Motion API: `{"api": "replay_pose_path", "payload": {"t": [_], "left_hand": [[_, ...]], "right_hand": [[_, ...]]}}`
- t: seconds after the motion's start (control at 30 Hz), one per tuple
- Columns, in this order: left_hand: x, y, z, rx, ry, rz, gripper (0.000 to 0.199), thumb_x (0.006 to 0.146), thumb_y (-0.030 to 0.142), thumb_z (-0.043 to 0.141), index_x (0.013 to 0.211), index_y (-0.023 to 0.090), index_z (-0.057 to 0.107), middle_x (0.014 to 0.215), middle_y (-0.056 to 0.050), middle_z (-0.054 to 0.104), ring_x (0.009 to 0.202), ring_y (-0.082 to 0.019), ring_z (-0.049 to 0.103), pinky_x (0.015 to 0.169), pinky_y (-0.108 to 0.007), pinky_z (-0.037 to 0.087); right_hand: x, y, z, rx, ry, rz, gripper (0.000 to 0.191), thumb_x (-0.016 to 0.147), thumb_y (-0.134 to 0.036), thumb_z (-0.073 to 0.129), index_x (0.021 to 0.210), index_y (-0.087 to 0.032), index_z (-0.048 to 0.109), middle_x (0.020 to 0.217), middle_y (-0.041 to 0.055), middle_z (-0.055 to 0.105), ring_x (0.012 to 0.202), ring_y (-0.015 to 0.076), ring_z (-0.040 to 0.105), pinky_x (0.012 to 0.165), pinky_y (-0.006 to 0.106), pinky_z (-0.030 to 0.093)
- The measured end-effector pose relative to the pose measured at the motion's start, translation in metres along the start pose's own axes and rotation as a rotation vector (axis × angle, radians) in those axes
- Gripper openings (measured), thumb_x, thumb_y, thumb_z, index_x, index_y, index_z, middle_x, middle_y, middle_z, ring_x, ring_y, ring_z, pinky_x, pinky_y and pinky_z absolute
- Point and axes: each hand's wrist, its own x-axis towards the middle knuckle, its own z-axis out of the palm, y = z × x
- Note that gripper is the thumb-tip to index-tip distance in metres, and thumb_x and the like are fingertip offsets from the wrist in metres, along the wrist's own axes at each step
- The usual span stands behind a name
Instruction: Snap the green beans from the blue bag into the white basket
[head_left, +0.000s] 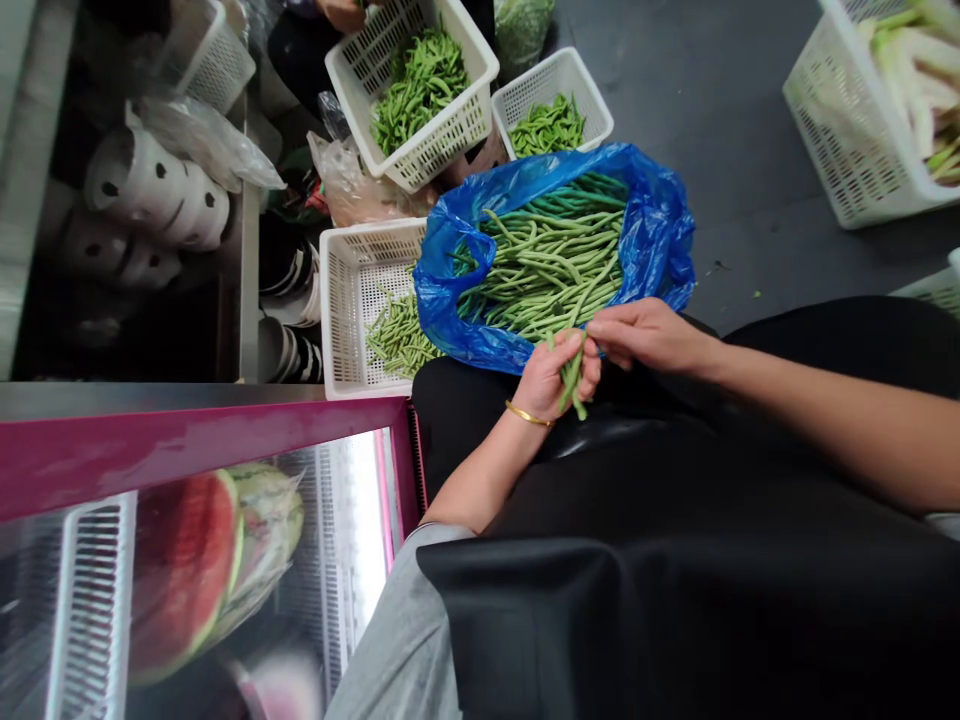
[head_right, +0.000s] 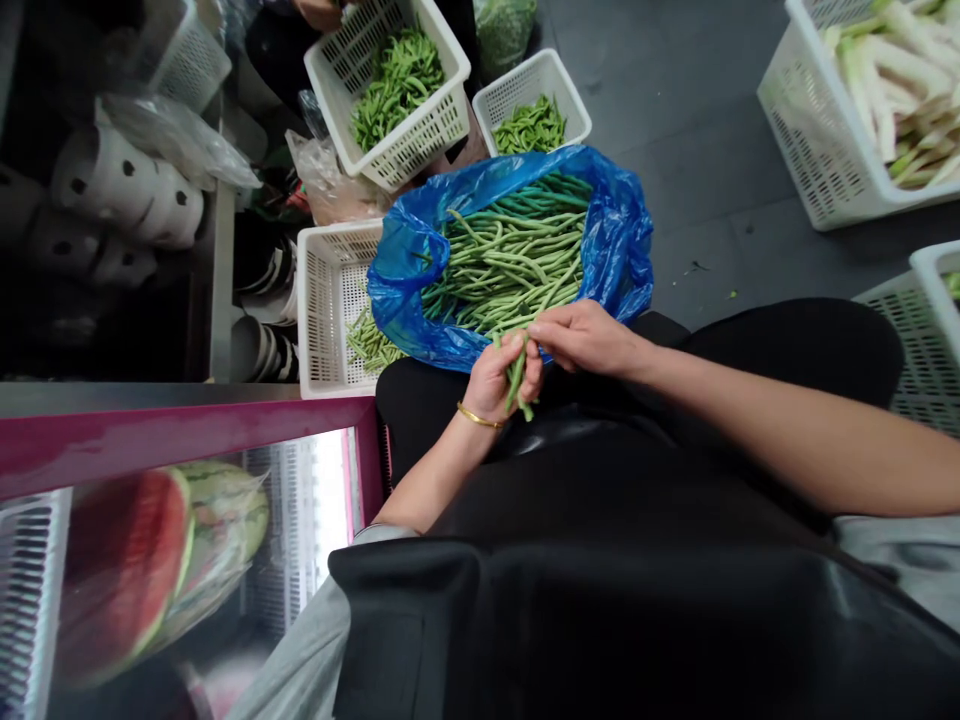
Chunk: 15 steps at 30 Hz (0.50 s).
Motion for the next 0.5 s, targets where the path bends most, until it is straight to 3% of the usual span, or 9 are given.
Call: {"api": "replay_pose_path", "payload": {"t": [0.1,0.17,0.23,0.33,0.4,0.43,0.5], "left_hand": [[0.000,0.001,0.017,-0.067,0.082,0.105,0.031,0.085,0.045,0.056,0.077,0.016,0.051,0.052,0.003,0.056,0.036,-0.007,0.047,0.037,-0.017,0.034],[-0.006,0.002,0.021,0.031,-0.012,0.101,0.034,0.082,0.049,0.058,0.077,0.016,0.052,0.054,0.002,0.058,0.038,-0.008,0.051,0.038,-0.018,0.035],[-0.011,0.004,0.019,0.214,-0.112,0.055,0.034,0.079,0.049,0.063,0.078,0.016,0.054,0.058,0.001,0.061,0.043,-0.009,0.055,0.039,-0.017,0.036],[-0.009,0.008,0.007,0.390,-0.080,-0.052,0.025,0.079,0.038,0.067,0.075,0.015,0.056,0.058,0.001,0.061,0.043,-0.007,0.053,0.041,-0.015,0.035],[-0.001,0.010,-0.002,0.275,0.052,-0.087,0.022,0.083,0.032,0.062,0.072,0.014,0.054,0.057,0.001,0.061,0.043,-0.007,0.053,0.044,-0.016,0.039],[0.003,0.011,-0.004,0.159,0.123,-0.087,0.022,0.086,0.029,0.058,0.072,0.014,0.053,0.059,-0.001,0.062,0.045,-0.008,0.056,0.048,-0.018,0.043],[0.010,0.013,-0.006,-0.083,0.241,-0.048,0.022,0.091,0.024,0.050,0.073,0.012,0.053,0.068,-0.006,0.065,0.057,-0.013,0.064,0.062,-0.025,0.051]], "right_hand": [[0.003,0.004,0.021,0.535,0.244,0.144,0.037,0.079,-0.052,0.056,0.064,-0.019,0.051,0.042,-0.0040,0.042,0.034,0.0080,0.031,0.036,0.024,0.025],[-0.006,0.002,0.025,0.710,0.212,0.214,0.038,0.075,-0.052,0.060,0.057,-0.020,0.047,0.037,-0.0067,0.031,0.031,0.0069,0.024,0.033,0.023,0.021],[-0.028,-0.002,0.020,0.729,0.079,0.246,0.044,0.073,-0.053,0.063,0.049,-0.022,0.041,0.035,-0.0074,0.024,0.029,0.0067,0.022,0.032,0.023,0.019],[-0.071,-0.006,-0.001,0.544,-0.227,0.197,0.055,0.074,-0.058,0.061,0.040,-0.022,0.040,0.031,-0.0035,0.028,0.029,0.0078,0.028,0.034,0.025,0.019],[-0.091,-0.001,-0.019,0.281,-0.378,0.183,0.054,0.078,-0.062,0.056,0.044,-0.020,0.054,0.033,-0.0010,0.037,0.030,0.0080,0.033,0.037,0.026,0.020],[-0.095,0.003,-0.027,0.109,-0.393,0.194,0.051,0.078,-0.063,0.055,0.052,-0.020,0.061,0.037,-0.0003,0.043,0.032,0.0081,0.034,0.038,0.026,0.021],[-0.091,0.012,-0.039,-0.284,-0.257,0.155,0.043,0.070,-0.063,0.064,0.068,-0.020,0.069,0.049,0.0024,0.055,0.038,0.0099,0.040,0.042,0.027,0.025]]}}
